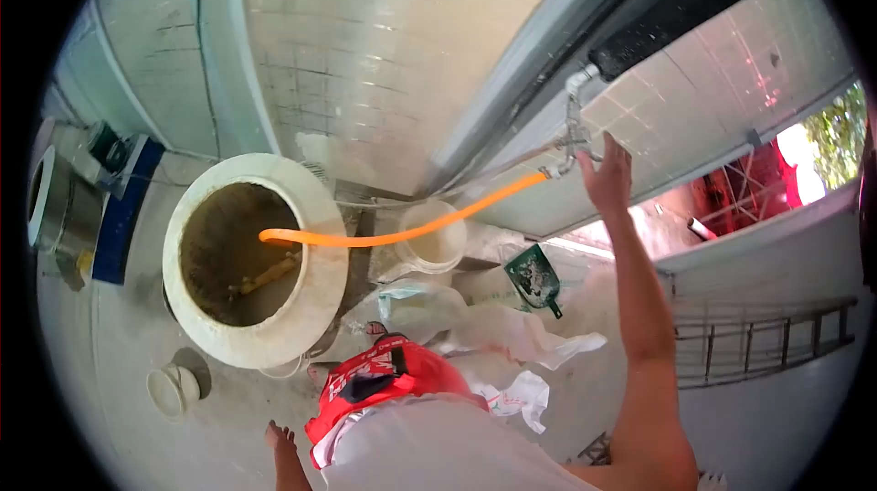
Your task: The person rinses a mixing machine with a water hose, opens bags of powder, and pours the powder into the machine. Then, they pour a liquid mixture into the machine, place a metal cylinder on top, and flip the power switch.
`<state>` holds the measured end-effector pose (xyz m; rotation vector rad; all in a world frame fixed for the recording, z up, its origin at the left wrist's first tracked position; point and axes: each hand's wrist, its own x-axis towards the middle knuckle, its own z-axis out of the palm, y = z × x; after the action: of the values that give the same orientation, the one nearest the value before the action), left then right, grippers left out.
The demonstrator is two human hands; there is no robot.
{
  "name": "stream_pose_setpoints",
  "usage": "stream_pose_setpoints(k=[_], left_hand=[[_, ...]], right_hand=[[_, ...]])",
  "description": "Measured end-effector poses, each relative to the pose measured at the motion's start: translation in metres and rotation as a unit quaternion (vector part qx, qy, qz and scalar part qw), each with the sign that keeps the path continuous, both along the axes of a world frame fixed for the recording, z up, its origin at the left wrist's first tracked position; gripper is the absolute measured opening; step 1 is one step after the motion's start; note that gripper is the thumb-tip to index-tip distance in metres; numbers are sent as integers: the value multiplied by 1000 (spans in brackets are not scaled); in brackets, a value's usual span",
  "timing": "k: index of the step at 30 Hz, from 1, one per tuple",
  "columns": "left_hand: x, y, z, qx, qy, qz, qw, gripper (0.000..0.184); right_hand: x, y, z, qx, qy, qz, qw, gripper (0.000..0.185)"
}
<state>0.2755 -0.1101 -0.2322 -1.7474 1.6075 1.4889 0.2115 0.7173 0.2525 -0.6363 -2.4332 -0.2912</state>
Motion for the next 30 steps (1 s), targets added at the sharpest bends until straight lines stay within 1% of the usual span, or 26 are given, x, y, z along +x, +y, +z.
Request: stream_pose_setpoints(k=[1,2,3,4,5,6,7,8,10,11,12,13,14,15,16,17,19,22,23,24,25,26,27,28,29,30], left_hand=[[1,1,-2,7,23,4,1000,34],[0,2,-7,25,29,-9,999,35],[-11,16,12,38,37,-20,998,35],[-20,37,37,14,56,-4,998,30],[-23,36,26,19,62,4,998,25],[-22,31,2,27,87,-27,995,25],[-35,69,77,41,61,-43,996,32],[-29,61,52,27,61,-84,994,30],[-23,60,21,-16,66,-56,996,32],[-19,63,24,-43,81,-65,994,30],[-13,61,18,-64,88,-64,992,31],[-8,60,12,-81,92,-68,990,31],[-1,59,16,-98,77,-65,990,32],[-1,61,48,-111,62,-68,990,33],[2,66,62,-124,46,-72,989,35],[8,58,40,-148,46,-70,985,35],[32,27,-23,-189,40,-76,978,36],[50,20,-22,-179,25,-36,983,37],[51,21,-10,-178,17,-22,984,36],[50,27,9,-158,33,5,987,35],[53,34,26,-139,49,33,988,33],[57,41,37,-141,51,45,988,32],[61,45,42,-145,53,56,986,30],[69,46,38,-141,52,65,987,30],[77,47,31,-137,51,74,986,30],[85,48,25,-135,50,84,986,31]], right_hand=[[2,24,-10,2,-39,-27,999,62],[0,42,-14,-64,-67,-45,995,65],[-4,47,-14,-97,-113,-86,985,65],[-10,36,-2,-143,-147,-116,972,65],[-4,71,-26,-95,-129,-101,982,64],[-3,86,-31,-81,-141,-107,981,62],[-1,96,-34,-83,-116,-78,987,58],[-2,107,-44,-105,-110,-46,987,59],[0,133,-66,-152,-100,16,983,64],[3,169,-91,-100,-98,-2,990,65],[1,172,-99,-150,-38,5,988,67],[-9,133,-78,-121,-83,-88,985,58],[-18,114,-68,-145,-94,-102,980,54],[-20,100,-47,-164,-105,-123,973,50],[-26,98,-41,-184,-116,-145,965,46],[-29,99,-48,-174,-85,-134,972,43],[-25,103,-62,-148,-29,-121,981,39],[-28,63,-48,-118,-25,-103,987,37],[-35,26,-32,19,-12,-71,997,30],[-42,-2,-30,-40,19,-10,999,21],[-50,0,-66,12,51,139,989,20],[-65,-66,-72,-117,42,211,970,24],[-79,-133,-78,-259,43,272,926,30],[-93,-199,-84,-386,48,307,869,37],[-111,-231,-114,-443,-39,309,840,42],[-130,-269,-133,-429,-70,385,814,44]])
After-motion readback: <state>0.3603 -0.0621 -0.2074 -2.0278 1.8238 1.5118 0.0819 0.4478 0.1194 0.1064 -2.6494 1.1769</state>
